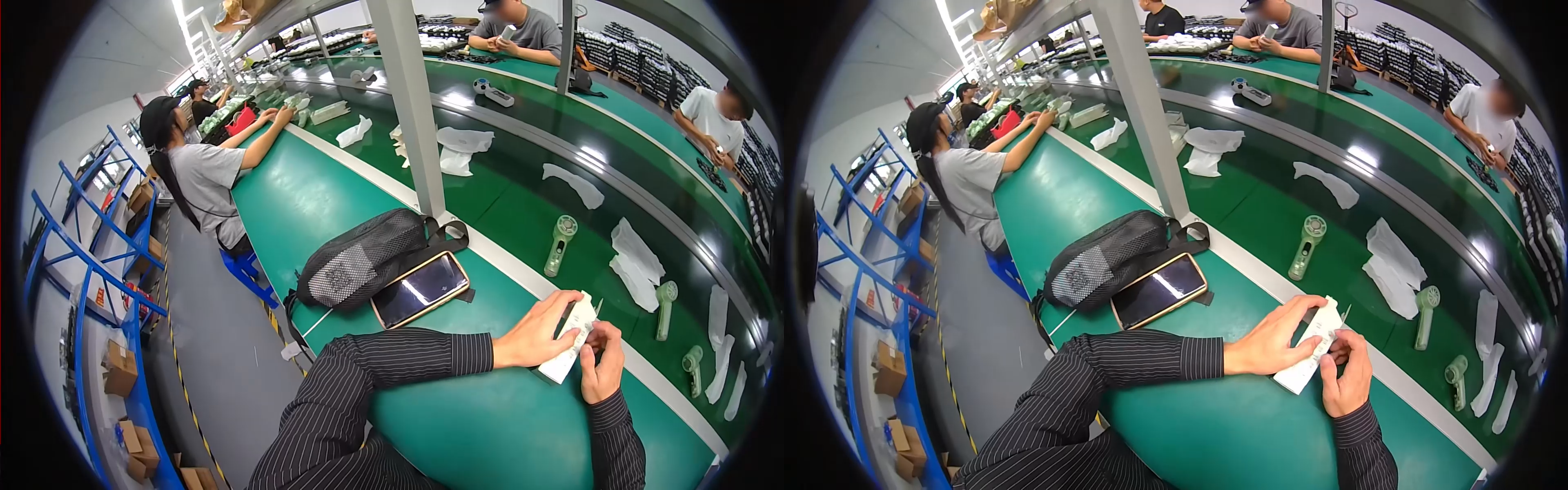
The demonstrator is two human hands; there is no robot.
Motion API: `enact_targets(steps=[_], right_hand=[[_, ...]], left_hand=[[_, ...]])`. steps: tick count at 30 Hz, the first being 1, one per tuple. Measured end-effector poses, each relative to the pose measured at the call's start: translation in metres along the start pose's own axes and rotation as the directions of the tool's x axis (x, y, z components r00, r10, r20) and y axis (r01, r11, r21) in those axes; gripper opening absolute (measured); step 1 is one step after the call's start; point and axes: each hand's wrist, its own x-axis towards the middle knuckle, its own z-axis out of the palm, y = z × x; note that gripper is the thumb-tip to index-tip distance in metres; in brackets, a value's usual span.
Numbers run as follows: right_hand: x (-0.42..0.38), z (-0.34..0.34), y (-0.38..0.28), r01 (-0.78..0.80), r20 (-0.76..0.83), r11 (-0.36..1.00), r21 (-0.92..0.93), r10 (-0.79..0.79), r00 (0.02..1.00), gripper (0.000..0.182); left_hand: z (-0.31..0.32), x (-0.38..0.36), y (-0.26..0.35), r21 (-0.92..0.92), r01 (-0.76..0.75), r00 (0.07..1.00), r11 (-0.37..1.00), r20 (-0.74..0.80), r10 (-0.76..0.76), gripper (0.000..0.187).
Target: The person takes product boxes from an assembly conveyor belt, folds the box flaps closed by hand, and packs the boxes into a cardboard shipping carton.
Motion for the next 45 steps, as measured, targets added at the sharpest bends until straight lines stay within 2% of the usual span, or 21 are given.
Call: enact_targets(steps=[3,5,7,9,15,22,27,29,32,37,40,45], right_hand=[[0.005,0.007,-0.005,-0.030,-0.022,0.995,-0.090,0.028,0.999,0.041],[0.014,0.015,-0.012,-0.004,-0.105,0.993,-0.122,-0.009,0.994,0.042],[0.016,0.019,-0.016,0.005,-0.148,0.990,-0.144,-0.026,0.989,0.043],[0.018,0.021,-0.018,-0.011,-0.103,0.992,-0.128,-0.003,0.995,0.042],[0.029,0.030,-0.025,-0.058,-0.050,0.990,-0.131,0.052,0.997,0.040],[0.041,0.046,-0.033,-0.006,-0.084,0.990,-0.142,-0.006,0.996,0.041],[0.047,0.057,-0.041,-0.030,-0.094,0.994,-0.107,0.020,0.995,0.040],[0.050,0.058,-0.043,0.017,-0.052,0.991,-0.132,-0.024,0.998,0.041],[0.054,0.063,-0.041,0.034,-0.028,0.993,-0.116,-0.038,0.999,0.042],[0.061,0.076,-0.047,0.027,-0.029,0.994,-0.104,-0.030,0.999,0.047],[0.070,0.080,-0.048,0.067,-0.003,0.988,-0.142,-0.068,0.998,0.050],[0.075,0.090,-0.045,0.122,0.092,0.985,-0.121,-0.111,0.990,0.053]], left_hand=[[-0.009,0.000,-0.001,-0.013,0.033,0.999,0.999,0.020,-0.033,0.063],[-0.011,-0.002,-0.004,-0.032,0.051,0.998,0.998,0.038,-0.050,0.066],[-0.017,-0.003,-0.009,0.027,0.009,0.999,1.000,0.044,-0.010,0.069],[-0.022,-0.001,-0.013,0.061,-0.019,0.999,0.998,0.041,0.017,0.071],[-0.037,-0.002,-0.013,0.022,0.025,0.998,0.999,0.057,-0.026,0.069],[-0.052,-0.002,-0.022,0.046,-0.050,0.999,0.998,0.020,0.049,0.065],[-0.066,-0.004,-0.031,0.058,-0.059,0.998,0.997,0.027,0.058,0.058],[-0.072,-0.002,-0.030,0.047,-0.066,0.997,0.997,0.035,0.064,0.056],[-0.082,-0.001,-0.030,-0.017,0.011,0.997,1.000,0.077,-0.010,0.051],[-0.094,-0.004,-0.033,-0.119,0.078,0.991,0.990,0.122,-0.063,0.053],[-0.098,-0.004,-0.039,0.045,-0.134,0.990,0.990,0.046,0.132,0.057],[-0.113,-0.005,-0.044,0.040,-0.159,0.976,0.987,0.159,0.150,0.060]])
